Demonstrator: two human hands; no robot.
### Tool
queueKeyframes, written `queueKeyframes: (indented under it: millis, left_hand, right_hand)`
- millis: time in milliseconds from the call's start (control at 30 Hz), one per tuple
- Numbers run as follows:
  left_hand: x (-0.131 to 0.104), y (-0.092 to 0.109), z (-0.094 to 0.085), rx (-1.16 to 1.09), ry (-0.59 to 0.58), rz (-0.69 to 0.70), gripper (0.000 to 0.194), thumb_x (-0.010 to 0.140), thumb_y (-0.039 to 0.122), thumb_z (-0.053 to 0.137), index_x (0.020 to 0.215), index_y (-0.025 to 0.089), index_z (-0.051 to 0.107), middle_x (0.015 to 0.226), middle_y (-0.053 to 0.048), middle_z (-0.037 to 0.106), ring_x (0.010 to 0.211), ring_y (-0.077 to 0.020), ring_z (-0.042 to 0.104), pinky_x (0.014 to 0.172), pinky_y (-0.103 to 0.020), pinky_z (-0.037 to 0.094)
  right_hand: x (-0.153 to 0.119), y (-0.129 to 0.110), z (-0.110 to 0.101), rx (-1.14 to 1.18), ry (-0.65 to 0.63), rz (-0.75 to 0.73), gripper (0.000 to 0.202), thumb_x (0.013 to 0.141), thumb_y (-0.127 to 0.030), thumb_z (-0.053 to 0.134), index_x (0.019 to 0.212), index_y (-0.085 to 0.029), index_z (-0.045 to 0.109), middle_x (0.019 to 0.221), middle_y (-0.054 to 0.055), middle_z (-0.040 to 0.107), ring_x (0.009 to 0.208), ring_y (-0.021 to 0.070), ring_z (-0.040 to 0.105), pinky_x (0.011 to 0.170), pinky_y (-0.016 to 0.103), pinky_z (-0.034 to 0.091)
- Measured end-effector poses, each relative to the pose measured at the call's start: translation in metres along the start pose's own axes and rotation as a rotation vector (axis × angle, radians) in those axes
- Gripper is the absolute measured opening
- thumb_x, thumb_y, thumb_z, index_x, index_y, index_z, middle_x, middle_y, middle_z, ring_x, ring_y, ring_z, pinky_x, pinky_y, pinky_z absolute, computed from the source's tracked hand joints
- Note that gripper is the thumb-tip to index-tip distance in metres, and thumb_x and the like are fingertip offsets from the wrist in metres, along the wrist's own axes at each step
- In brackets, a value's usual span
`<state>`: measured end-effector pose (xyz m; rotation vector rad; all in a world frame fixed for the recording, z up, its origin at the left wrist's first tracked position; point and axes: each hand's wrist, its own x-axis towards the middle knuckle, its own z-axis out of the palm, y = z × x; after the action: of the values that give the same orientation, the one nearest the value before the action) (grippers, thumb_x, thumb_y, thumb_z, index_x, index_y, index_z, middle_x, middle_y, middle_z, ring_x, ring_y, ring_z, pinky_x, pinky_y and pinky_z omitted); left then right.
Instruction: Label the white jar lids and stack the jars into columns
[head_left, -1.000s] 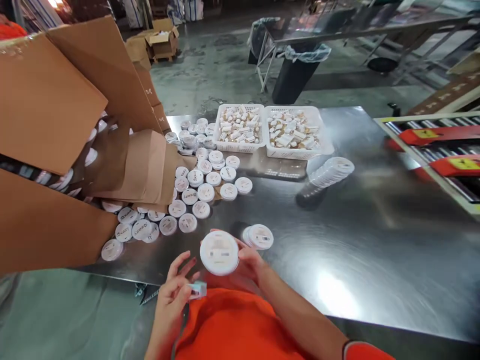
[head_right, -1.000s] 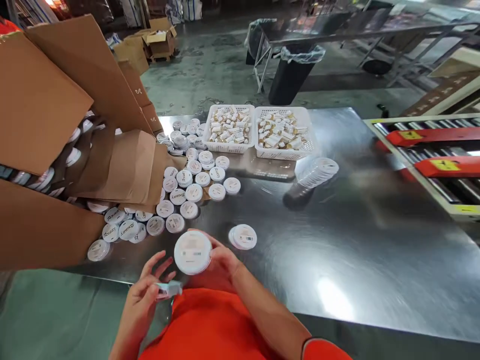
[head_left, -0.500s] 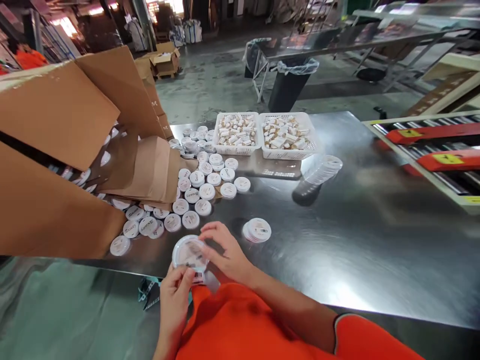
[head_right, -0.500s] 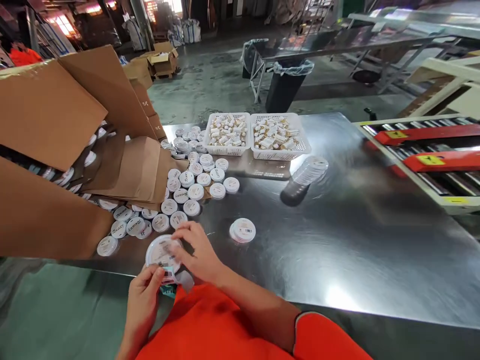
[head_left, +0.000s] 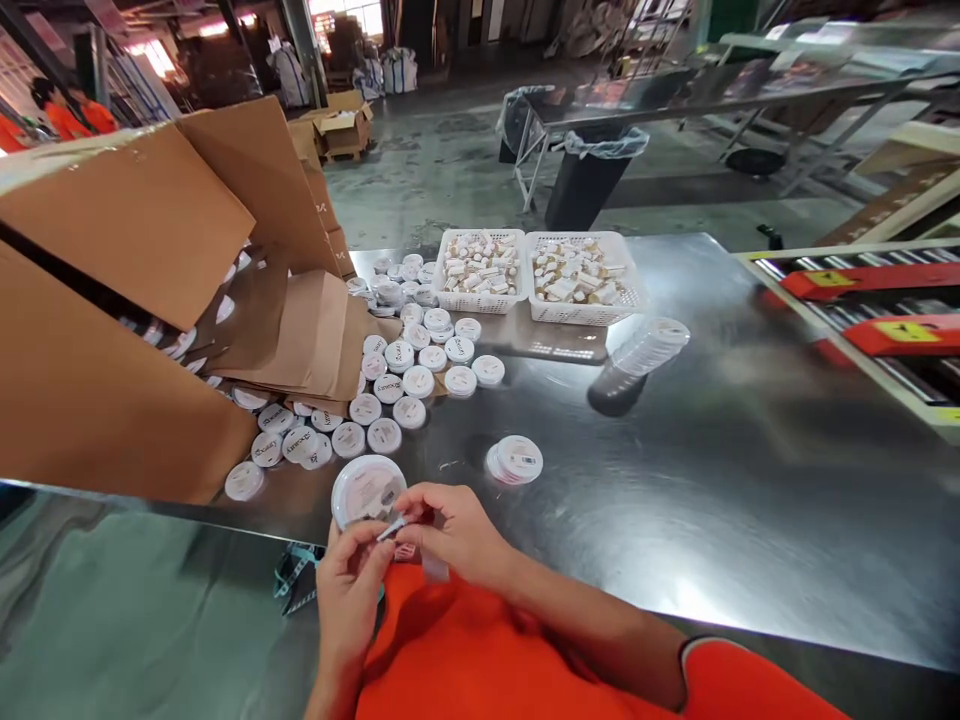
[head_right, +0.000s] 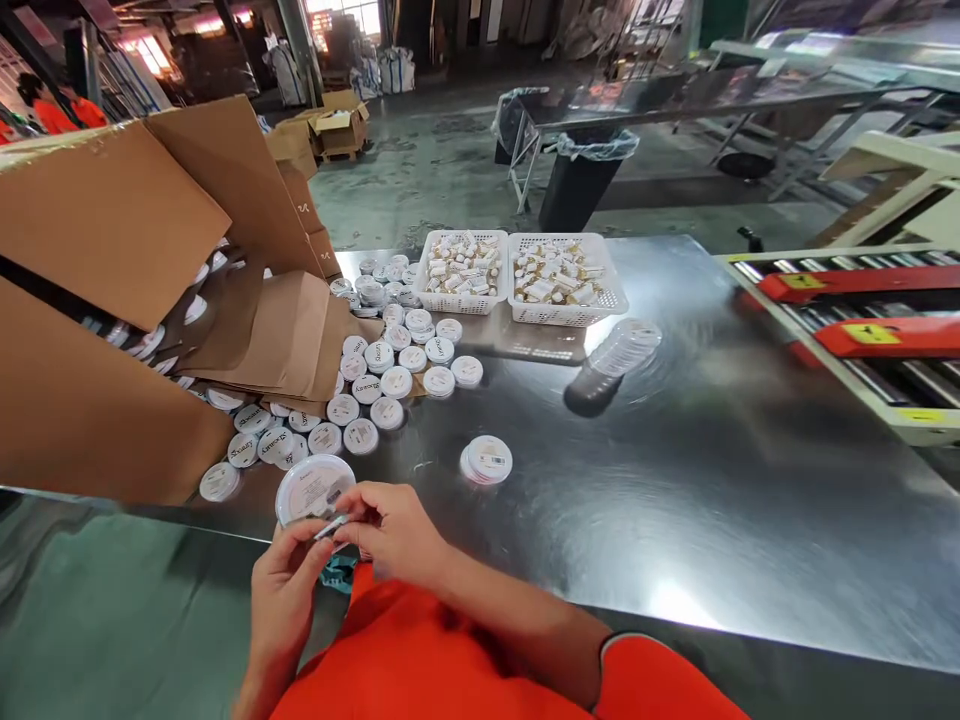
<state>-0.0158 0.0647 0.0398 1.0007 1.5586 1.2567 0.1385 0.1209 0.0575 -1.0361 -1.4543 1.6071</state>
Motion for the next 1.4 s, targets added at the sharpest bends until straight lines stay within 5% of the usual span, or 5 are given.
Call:
queueKeyframes:
  millis: [333, 600, 867, 1200, 1400]
  left_hand:
    - [-0.004, 0.003, 0.004, 0.320, 0.114, 0.244, 0.027, 0.083, 0.041, 0.059, 0.070, 0.019, 0.068, 0.080, -0.004, 0.057, 0.077, -0.0167, 0.058, 0.066, -0.023, 0.049]
    - [-0.003, 0.000, 0.002, 0.381, 0.167, 0.246, 0.033, 0.080, 0.044, 0.061, 0.059, 0.019, 0.064, 0.075, -0.003, 0.055, 0.068, -0.0152, 0.054, 0.061, -0.023, 0.045]
    - [-0.005, 0.000, -0.002, 0.376, 0.146, 0.213, 0.035, 0.080, 0.047, 0.061, 0.061, 0.019, 0.066, 0.072, -0.004, 0.057, 0.071, -0.0168, 0.054, 0.059, -0.023, 0.043]
    - [-0.002, -0.004, 0.000, 0.402, 0.166, 0.237, 0.037, 0.079, 0.047, 0.062, 0.054, 0.019, 0.063, 0.073, -0.003, 0.054, 0.061, -0.0138, 0.052, 0.055, -0.024, 0.043]
    - [-0.002, -0.006, -0.008, 0.275, 0.072, 0.161, 0.033, 0.077, 0.047, 0.064, 0.064, 0.018, 0.072, 0.079, -0.007, 0.064, 0.081, -0.0209, 0.060, 0.072, -0.029, 0.049]
  right_hand:
    - [-0.008, 0.001, 0.007, -0.102, 0.066, -0.080, 0.014, 0.082, -0.031, 0.064, 0.075, -0.018, 0.067, 0.066, -0.002, 0.063, 0.058, 0.0098, 0.052, 0.055, 0.022, 0.042]
    - [-0.006, -0.007, -0.002, -0.241, 0.256, -0.380, 0.018, 0.087, -0.033, 0.061, 0.075, -0.022, 0.070, 0.087, 0.005, 0.067, 0.078, 0.0144, 0.062, 0.072, 0.027, 0.049]
    - [0.001, -0.007, -0.004, -0.126, 0.113, -0.143, 0.010, 0.079, -0.028, 0.069, 0.075, -0.019, 0.067, 0.093, 0.004, 0.065, 0.084, 0.0147, 0.062, 0.075, 0.027, 0.049]
    - [-0.008, -0.004, 0.003, -0.245, 0.192, -0.356, 0.012, 0.086, -0.028, 0.061, 0.077, -0.022, 0.068, 0.096, 0.005, 0.063, 0.088, 0.0155, 0.061, 0.080, 0.029, 0.050]
    - [0.004, -0.009, -0.016, -0.137, 0.270, -0.232, 0.021, 0.087, -0.037, 0.061, 0.075, -0.019, 0.063, 0.106, 0.008, 0.061, 0.098, 0.0180, 0.059, 0.083, 0.030, 0.048]
